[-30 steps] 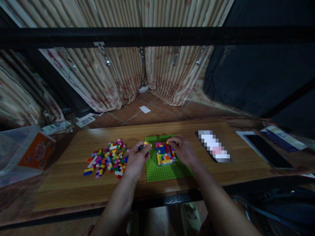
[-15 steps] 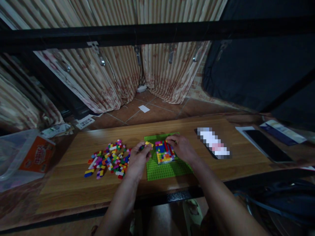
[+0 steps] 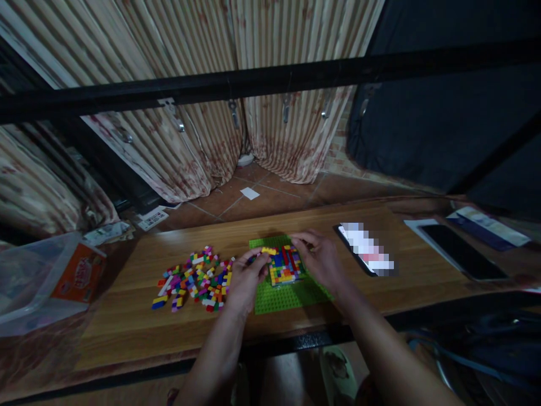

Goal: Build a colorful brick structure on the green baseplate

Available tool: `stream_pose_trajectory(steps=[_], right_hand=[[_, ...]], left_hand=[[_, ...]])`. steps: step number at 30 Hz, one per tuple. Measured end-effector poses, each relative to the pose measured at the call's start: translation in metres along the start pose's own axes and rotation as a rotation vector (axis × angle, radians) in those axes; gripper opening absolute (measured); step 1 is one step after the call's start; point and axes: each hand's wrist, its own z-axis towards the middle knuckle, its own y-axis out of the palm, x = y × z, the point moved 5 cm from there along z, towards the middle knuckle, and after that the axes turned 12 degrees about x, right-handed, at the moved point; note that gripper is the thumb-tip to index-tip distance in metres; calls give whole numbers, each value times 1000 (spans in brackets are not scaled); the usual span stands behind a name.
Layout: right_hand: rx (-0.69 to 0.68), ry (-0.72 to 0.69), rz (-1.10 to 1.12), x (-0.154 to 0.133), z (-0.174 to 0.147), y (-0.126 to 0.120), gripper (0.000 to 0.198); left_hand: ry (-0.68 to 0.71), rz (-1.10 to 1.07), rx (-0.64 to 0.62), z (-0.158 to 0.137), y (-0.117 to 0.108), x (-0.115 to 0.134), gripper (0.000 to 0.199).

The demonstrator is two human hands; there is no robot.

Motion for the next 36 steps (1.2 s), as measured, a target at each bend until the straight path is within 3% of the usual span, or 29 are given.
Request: stream_pose_trajectory(steps=[7, 11, 15, 18, 24, 36], right_hand=[[-165, 133, 208, -18, -15, 15, 21], [-107, 198, 203, -2, -6, 3, 20], [41, 146, 104, 20, 12, -28, 21], [36, 80, -34, 29, 14, -38, 19], [-120, -32, -123, 24, 5, -21, 17], [-179, 73, -136, 31, 1, 3, 16]], left_hand=[[29, 16, -73, -7, 13, -5, 36], [26, 44, -83, -8, 16, -6, 40], [12, 26, -16, -3, 7, 0, 41], [37, 22, 31, 1, -1, 6, 39], [45, 35, 57, 4, -6, 9, 36], [101, 132, -11, 5, -1, 3, 38]])
